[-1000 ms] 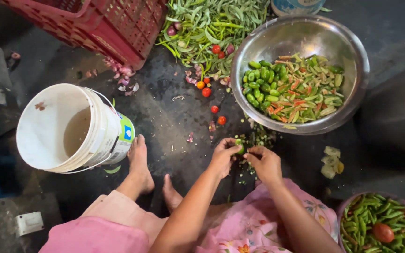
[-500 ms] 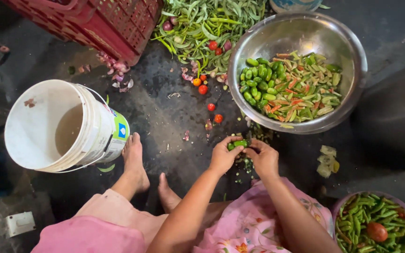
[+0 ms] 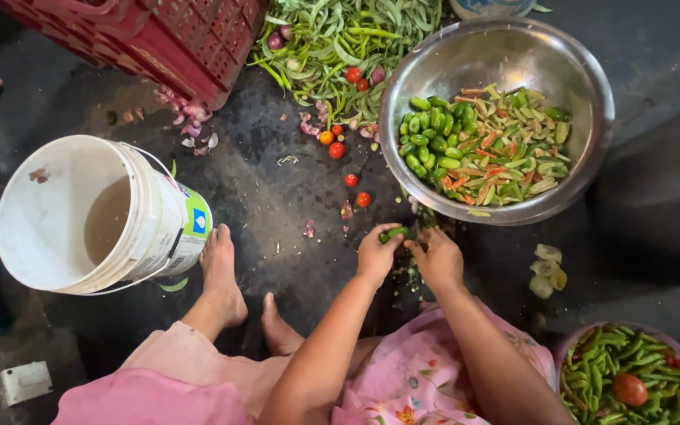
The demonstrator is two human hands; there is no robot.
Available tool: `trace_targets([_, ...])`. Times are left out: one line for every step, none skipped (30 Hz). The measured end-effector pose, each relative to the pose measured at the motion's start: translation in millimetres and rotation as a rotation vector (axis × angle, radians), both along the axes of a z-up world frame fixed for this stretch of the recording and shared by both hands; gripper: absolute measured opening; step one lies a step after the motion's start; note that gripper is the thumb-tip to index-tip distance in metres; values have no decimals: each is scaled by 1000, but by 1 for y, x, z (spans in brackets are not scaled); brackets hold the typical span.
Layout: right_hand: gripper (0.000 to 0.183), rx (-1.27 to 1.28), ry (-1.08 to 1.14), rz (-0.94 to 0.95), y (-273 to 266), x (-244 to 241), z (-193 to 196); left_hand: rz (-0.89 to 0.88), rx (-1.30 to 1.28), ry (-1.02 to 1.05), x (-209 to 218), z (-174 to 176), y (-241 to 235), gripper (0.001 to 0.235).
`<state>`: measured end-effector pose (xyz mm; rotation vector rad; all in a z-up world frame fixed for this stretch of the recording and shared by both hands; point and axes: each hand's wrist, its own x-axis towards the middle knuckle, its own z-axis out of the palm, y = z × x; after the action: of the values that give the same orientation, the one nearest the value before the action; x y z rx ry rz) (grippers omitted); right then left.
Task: The person sits on the floor and peels small green vegetables by hand, removing the outer skin and placing the peeled pieces into a metal bowl. The person handles the vegetables one at a time, discarding the peels onto the floor.
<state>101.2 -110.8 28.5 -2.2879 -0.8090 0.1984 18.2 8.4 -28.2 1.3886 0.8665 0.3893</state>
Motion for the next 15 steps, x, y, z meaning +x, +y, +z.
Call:
trace_targets([30,-35,23,7,-3,0,1,-4,-100,-70,-2,-7,1,27])
trace_targets([39,-85,20,-21,-8,0,0,-6,-199,-138,-6,-13,1,30])
trace_targets([49,-134,16,-48,-14,1,-3,-8,-299,-205,-9,-17,2,32])
trace_targets([61,-187,16,-74,-21,0,-7,-22,-379,-230,-14,-20,2,31])
trace_targets([48,-63,-2,-37,-26,0,-13,-35,-459,-254,-20,-22,3,31])
trace_targets([36,62,-24,-2,-30,0,-19,-51,-537,-281,-24,-21,4,30])
trace_targets([23,187,-46,31,-30,-4,-26,-51,-559,-268,-29,-18,4,31])
trace_targets([27,309,249,-22,-26,-5,-32,-52,-581,-264,-29,-14,3,32])
trace_targets([32,428,546,-73,-23,-7,-36,-52,-602,-259,-29,-9,1,33])
trace_targets([36,541,848,-126,-20,-9,-39,-99,-490,-253,-31,-4,-2,35])
trace_targets([36,493,711,-111,-20,-9,-39,-145,-378,-245,-31,2,-5,37])
trace_targets([36,446,576,-101,-21,-11,-37,-192,-266,-233,-33,7,-7,40])
trace_targets([36,398,443,-91,-21,-12,-35,-218,-165,-234,-33,12,-6,38])
trace_targets([41,400,497,-116,-22,-11,-31,-244,-65,-236,-32,17,-6,37])
trace_targets([47,403,551,-141,-22,-11,-26,-269,34,-239,-32,21,-6,36])
